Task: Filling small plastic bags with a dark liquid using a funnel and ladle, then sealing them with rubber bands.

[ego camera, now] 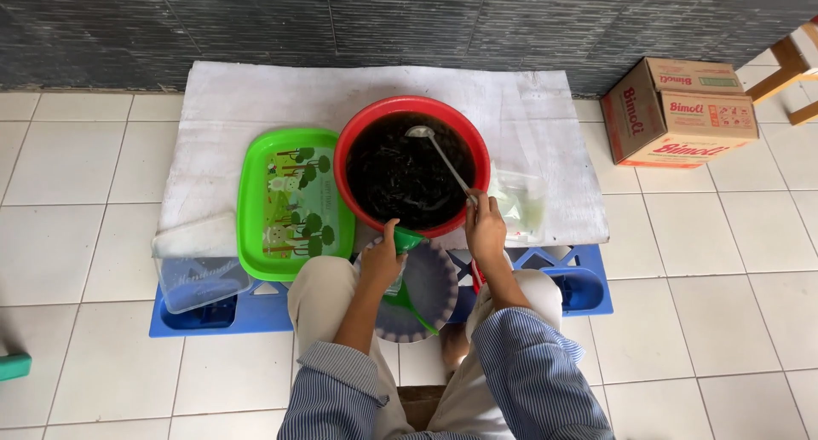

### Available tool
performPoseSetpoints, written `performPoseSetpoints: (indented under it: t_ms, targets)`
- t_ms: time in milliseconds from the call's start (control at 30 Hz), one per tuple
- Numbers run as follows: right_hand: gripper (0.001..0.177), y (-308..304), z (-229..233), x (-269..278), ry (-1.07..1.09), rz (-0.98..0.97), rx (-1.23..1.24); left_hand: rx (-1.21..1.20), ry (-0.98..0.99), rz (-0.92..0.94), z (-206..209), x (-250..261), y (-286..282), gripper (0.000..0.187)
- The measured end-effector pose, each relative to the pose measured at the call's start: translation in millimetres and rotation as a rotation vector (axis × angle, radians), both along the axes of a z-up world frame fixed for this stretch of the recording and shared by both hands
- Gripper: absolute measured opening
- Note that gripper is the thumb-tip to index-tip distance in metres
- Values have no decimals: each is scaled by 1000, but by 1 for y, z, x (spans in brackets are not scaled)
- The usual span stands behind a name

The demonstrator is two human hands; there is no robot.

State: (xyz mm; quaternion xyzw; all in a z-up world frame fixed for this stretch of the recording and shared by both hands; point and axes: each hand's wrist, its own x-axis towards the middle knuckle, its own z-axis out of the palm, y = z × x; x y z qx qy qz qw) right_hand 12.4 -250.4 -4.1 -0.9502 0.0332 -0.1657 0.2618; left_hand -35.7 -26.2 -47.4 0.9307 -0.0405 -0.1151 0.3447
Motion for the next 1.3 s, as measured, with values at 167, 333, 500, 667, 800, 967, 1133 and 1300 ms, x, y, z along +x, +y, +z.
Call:
performPoseSetpoints:
  t_ms: [167,333,500,667,800,967,1133,1300]
  targets:
    - [23,4,-30,31,97,-7,12,-38,48,36,9,1,0,73]
    - [22,5,-65,60,272,-49,-19,-92,54,69,16,8,2,74]
    - [23,-5,-156,78,483,-85,-211,-145,42,103,39,10,1,71]
    - [31,-1,-241,79,593,-51,-288,-151,45,110,29,14,-1,74]
    - [22,6,-310,64,562,392,-1011,-176,42,126,29,13,0,73]
    - [41,43,-191,45,855,144,709,-168,37,131,26,13,-1,74]
    - [26,58,-102,40,1003,26,1343,-235,29,166,37,15,2,72]
    - [38,49,-103,46,777,95,869,-237,-1,198,39,13,4,70]
